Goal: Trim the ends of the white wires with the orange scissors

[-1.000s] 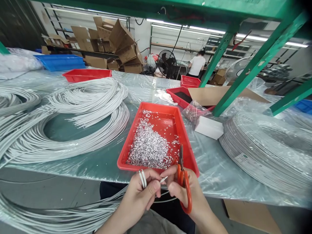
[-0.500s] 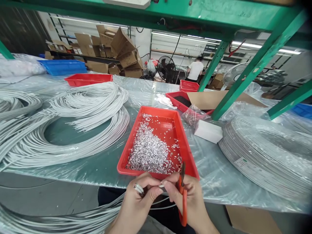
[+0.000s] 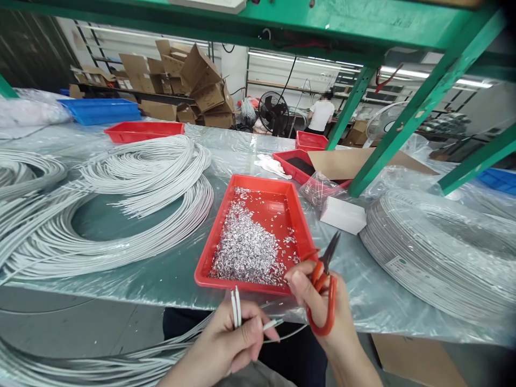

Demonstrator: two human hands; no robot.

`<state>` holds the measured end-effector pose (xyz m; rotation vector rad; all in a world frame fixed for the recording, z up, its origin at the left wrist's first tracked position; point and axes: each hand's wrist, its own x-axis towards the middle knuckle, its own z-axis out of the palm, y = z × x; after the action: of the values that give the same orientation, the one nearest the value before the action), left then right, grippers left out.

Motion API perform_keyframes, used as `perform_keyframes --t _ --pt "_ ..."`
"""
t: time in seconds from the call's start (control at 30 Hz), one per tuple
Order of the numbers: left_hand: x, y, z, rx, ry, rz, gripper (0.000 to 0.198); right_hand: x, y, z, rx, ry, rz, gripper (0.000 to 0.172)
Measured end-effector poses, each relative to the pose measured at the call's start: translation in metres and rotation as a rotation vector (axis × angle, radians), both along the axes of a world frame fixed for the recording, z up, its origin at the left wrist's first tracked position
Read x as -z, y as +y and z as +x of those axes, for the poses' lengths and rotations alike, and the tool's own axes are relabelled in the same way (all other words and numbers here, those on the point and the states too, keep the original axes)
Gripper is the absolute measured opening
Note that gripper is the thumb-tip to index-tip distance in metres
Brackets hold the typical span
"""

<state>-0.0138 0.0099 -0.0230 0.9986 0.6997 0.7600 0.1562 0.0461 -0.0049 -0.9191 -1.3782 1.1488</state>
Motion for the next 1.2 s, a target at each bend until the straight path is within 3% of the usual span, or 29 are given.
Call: perform_keyframes --t 0.1,0.17,0.23,0.33,0.47,0.57,0.67,0.8,0.93,1.1,1.2 --pt "0.003 -0.002 0.004 -0.148 0.279 0.225 0.039 -0.005 0.019 0.011 0.093 -0.226 0.04 0.021" --pt "0.007 -0.001 0.006 -0.185 0.353 0.293 0.037 -0.007 0.031 0.016 0.12 -0.376 0.065 0.02" --pt "0.011 0.001 0.008 -0.18 0.296 0.249 0.039 -0.006 0.039 0.021 0.155 -0.501 0.092 0.029" --pt "0.014 0.005 0.01 -0.185 0.02 0.107 0.037 -0.004 0.044 0.025 0.182 -0.615 0.125 0.037" --pt "0.011 0.008 0.013 -0.247 -0.295 -0.059 0.025 -0.003 0.042 0.027 0.079 -0.621 0.138 0.012" --pt "0.007 0.007 0.012 -0.366 -0.362 -0.117 0.023 -0.007 0.032 0.026 -0.074 -0.489 0.139 0.038" --pt "0.004 0.007 0.008 -0.399 -0.215 -0.051 0.03 -0.012 0.012 0.028 -0.286 -0.311 0.023 0.048" --pt "-0.002 0.007 0.006 -0.349 -0.016 0.116 0.033 -0.014 -0.009 0.038 -0.38 -0.31 -0.229 0.053" --pt "-0.002 0.007 0.007 -0.361 0.161 0.211 0.031 -0.015 -0.01 0.047 -0.507 -0.509 -0.137 0.05" --pt "-0.002 0.007 0.007 -0.348 0.153 0.215 0.026 -0.005 -0.011 0.055 -0.474 -0.608 -0.007 0.051" --pt "-0.005 0.009 0.006 -0.359 0.173 0.258 0.024 0.0 -0.012 0.057 -0.48 -0.689 -0.01 0.052"
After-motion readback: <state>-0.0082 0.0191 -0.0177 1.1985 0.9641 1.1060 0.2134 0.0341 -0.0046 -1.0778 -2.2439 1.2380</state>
